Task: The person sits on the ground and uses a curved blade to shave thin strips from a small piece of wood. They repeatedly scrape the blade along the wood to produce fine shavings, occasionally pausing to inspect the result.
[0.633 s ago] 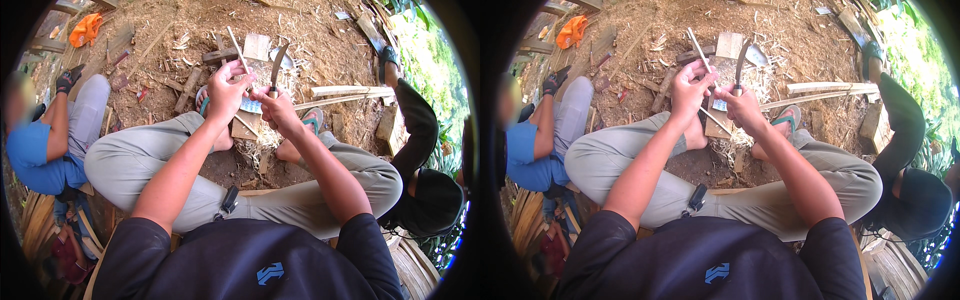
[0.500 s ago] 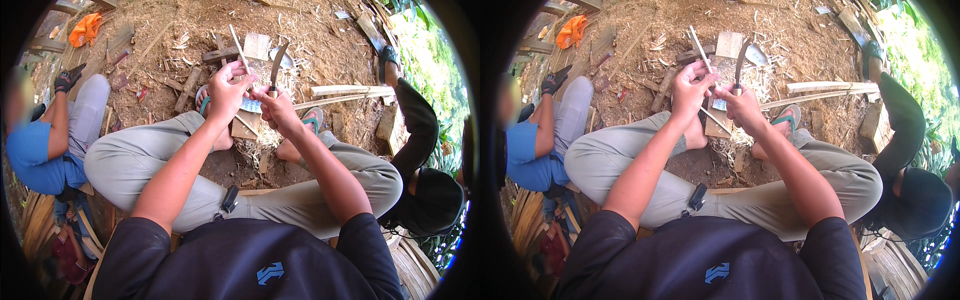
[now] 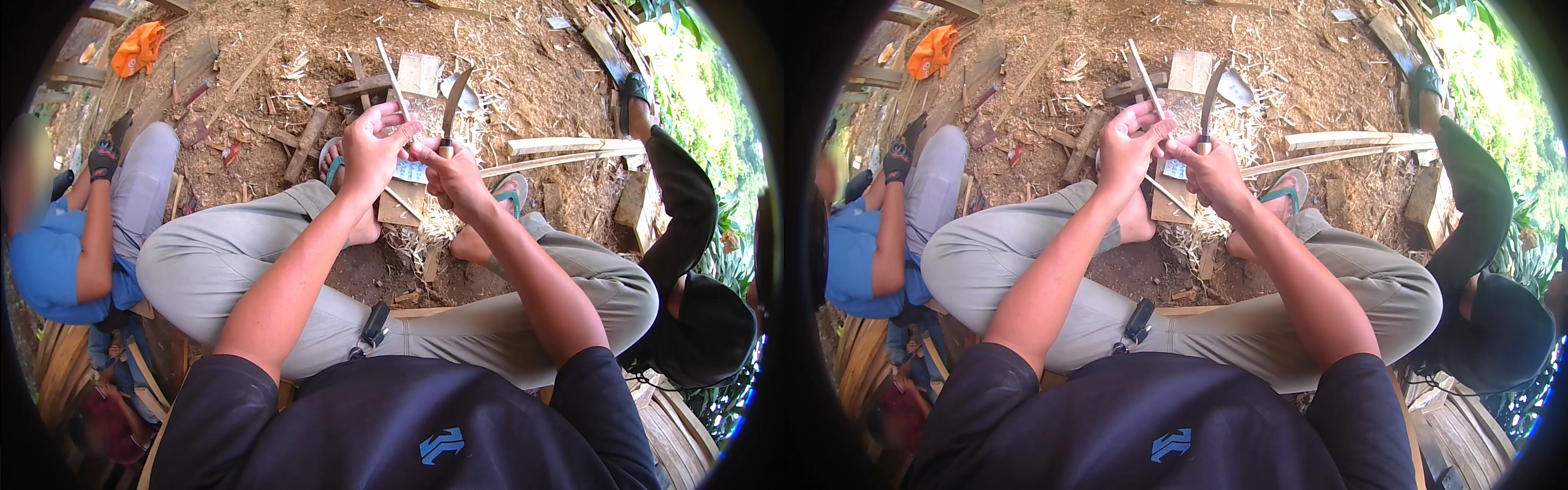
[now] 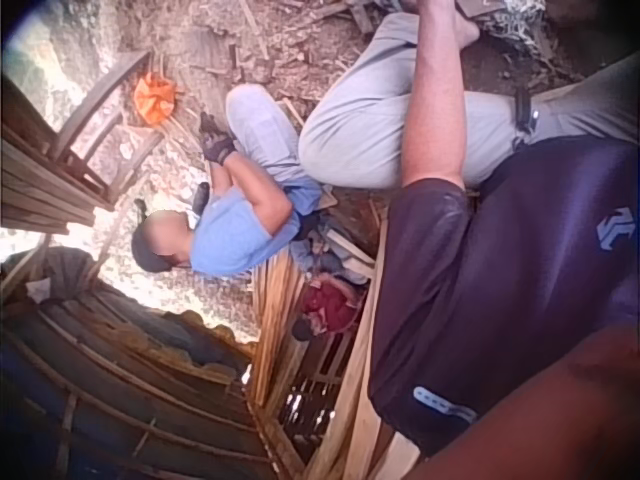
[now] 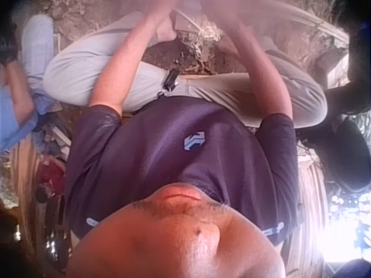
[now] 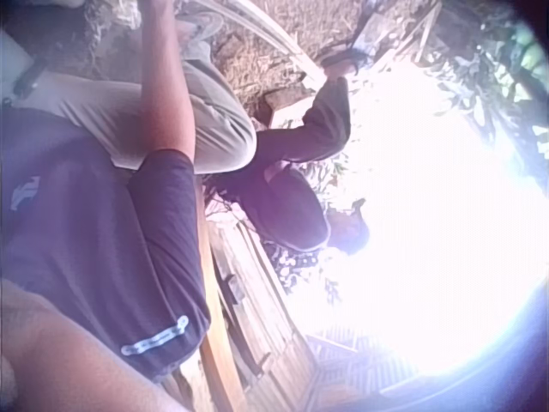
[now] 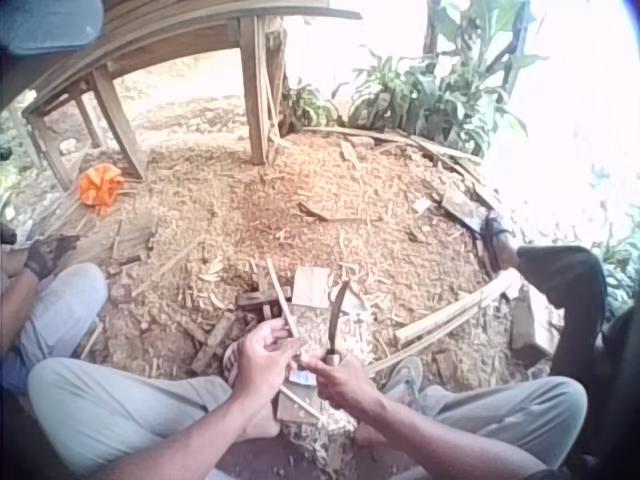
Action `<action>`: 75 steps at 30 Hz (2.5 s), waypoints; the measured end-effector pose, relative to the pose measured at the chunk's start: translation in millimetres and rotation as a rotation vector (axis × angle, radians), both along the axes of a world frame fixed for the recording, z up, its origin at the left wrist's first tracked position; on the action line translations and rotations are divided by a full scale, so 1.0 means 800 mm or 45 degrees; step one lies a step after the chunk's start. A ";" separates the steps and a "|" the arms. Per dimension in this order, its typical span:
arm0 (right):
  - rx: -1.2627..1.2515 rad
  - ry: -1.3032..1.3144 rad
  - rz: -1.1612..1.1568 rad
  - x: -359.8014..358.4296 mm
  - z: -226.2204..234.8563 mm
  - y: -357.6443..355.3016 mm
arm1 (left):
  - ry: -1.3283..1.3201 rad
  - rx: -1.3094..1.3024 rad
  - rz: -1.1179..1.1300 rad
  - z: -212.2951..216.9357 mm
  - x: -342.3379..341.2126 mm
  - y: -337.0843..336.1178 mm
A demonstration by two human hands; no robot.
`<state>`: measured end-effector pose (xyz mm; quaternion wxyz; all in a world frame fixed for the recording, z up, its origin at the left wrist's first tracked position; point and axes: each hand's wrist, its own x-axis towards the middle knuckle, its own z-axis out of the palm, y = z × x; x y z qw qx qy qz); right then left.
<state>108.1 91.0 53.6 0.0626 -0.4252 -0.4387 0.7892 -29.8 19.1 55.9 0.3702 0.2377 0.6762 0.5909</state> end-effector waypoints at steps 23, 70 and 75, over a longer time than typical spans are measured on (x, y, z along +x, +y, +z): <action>0.015 0.054 -0.025 -0.001 -0.010 0.000 | 0.022 -0.016 0.014 -0.007 0.000 0.000; 1.853 -0.658 0.136 -0.025 -0.102 0.030 | 0.072 0.113 0.308 -0.006 -0.047 0.001; 1.981 -0.353 0.119 -0.008 -0.122 -0.020 | 0.186 0.106 0.258 -0.002 -0.035 0.006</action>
